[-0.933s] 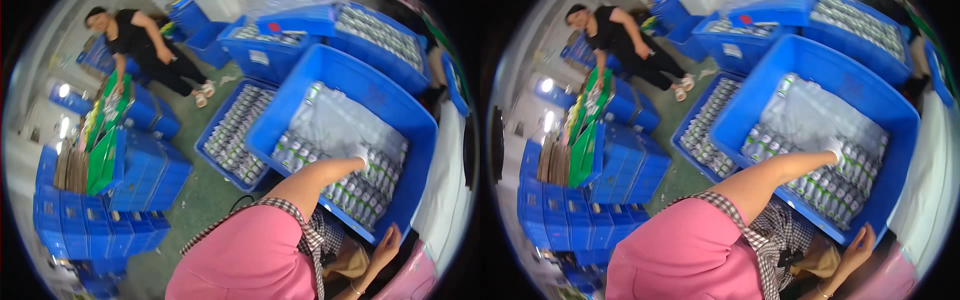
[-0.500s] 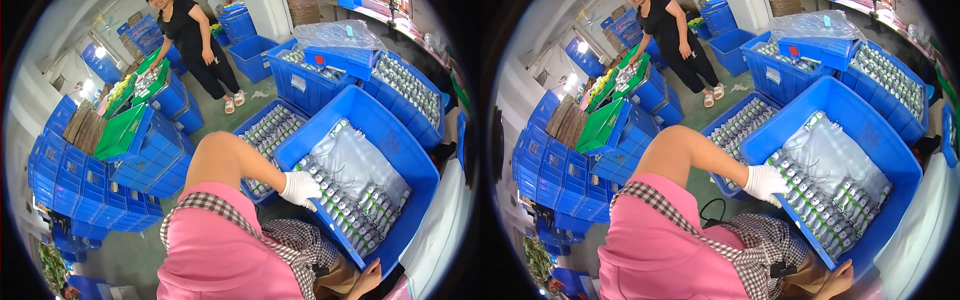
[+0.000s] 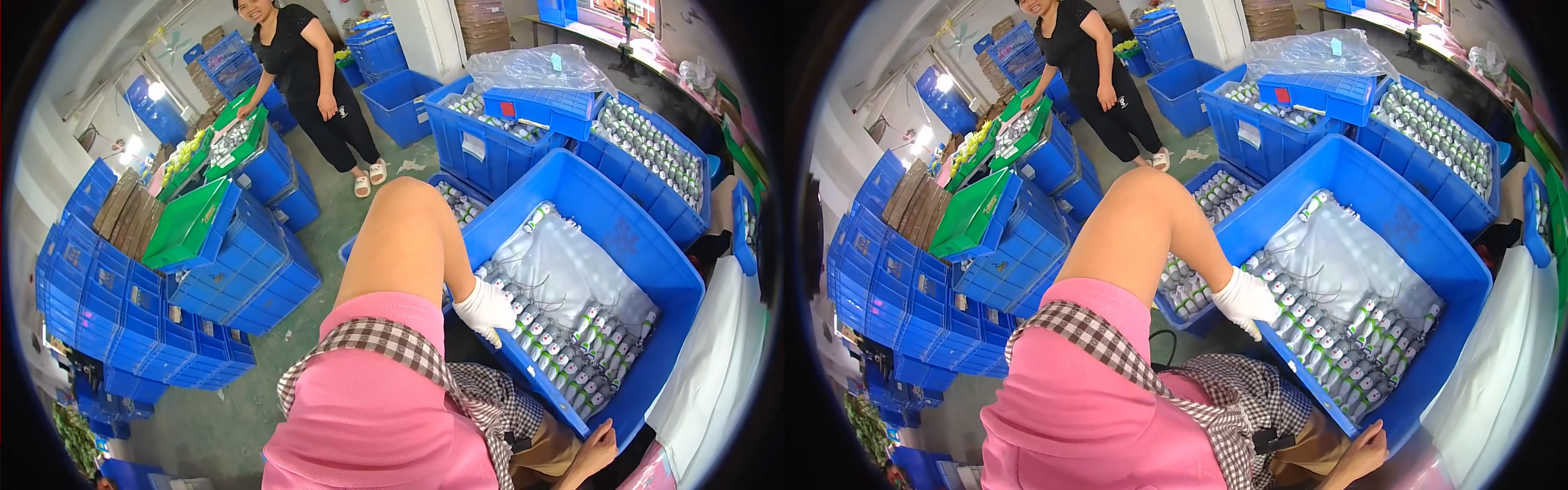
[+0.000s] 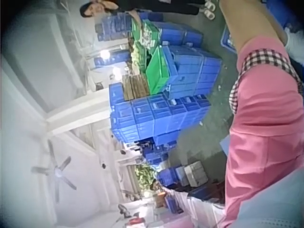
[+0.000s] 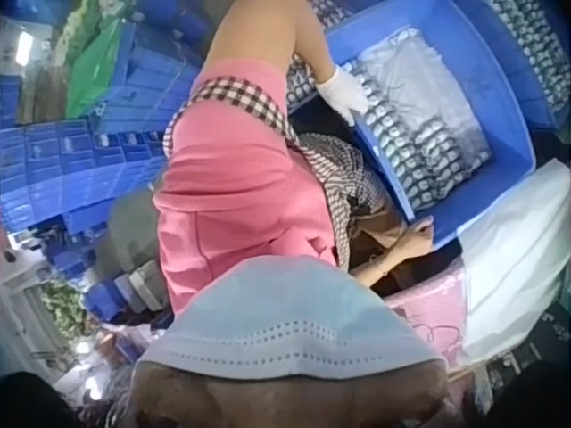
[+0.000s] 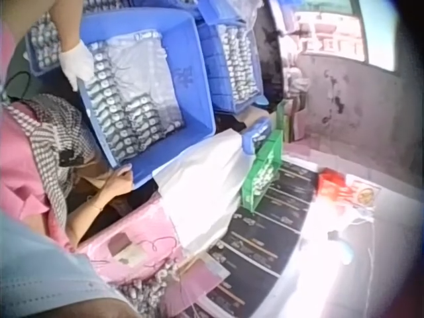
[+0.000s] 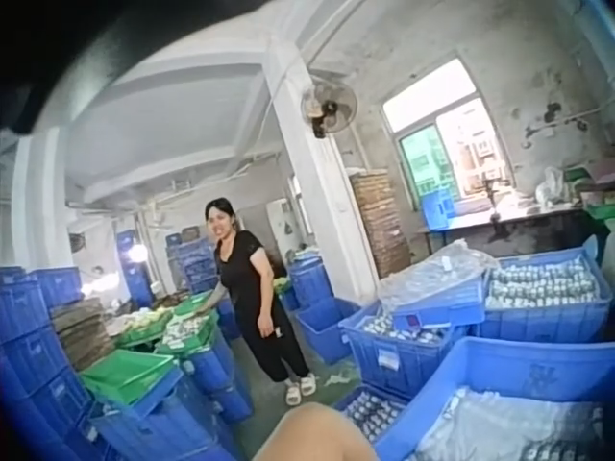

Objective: Assemble plastic toy parts and organize them into storage crates.

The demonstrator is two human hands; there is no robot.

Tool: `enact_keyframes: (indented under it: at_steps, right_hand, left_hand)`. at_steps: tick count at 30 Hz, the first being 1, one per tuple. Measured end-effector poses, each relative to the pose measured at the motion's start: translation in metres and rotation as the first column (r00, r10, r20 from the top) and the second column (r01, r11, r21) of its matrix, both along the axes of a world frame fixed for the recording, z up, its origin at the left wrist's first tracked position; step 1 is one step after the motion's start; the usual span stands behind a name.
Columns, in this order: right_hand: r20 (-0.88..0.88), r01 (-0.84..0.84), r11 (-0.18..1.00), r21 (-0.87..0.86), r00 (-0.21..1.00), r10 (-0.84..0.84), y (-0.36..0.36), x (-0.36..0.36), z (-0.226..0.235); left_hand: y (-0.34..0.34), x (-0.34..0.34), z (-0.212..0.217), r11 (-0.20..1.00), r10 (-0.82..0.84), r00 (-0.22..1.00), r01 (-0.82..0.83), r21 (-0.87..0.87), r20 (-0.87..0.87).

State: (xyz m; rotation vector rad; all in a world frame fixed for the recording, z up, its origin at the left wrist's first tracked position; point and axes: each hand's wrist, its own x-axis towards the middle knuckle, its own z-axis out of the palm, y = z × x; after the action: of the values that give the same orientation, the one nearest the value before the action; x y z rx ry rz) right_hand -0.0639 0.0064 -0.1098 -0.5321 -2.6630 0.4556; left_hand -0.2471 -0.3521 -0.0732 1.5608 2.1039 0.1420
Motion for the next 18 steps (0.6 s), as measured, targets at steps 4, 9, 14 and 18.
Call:
enact_keyframes:
  at_steps: [4, 9, 14, 18]
  right_hand:
    - [-0.028, 0.077, 0.996, 0.040, 0.997, -0.076, -0.001, 0.010, -0.008]
    - [-0.109, 0.056, 0.993, -0.107, 0.992, -0.068, -0.012, -0.018, 0.019]
    - [-0.215, -0.359, 0.234, -0.903, 0.853, 0.476, -0.078, -0.046, 0.102]
    - [-0.600, -0.713, -0.165, -0.681, 0.416, 0.683, -0.155, -0.064, 0.101]
  left_hand:
    - [0.007, -0.006, 0.004, 0.999, -0.012, 0.992, 0.007, 0.037, 0.124]
    - [0.005, -0.018, -0.002, 0.997, -0.070, 0.994, 0.073, -0.021, 0.089]
    - [0.001, -0.021, 0.015, 0.999, -0.024, 0.993, 0.028, -0.031, 0.119]
    - [0.132, -0.048, -0.032, 0.916, -0.401, 0.899, 0.399, 0.048, 0.177]
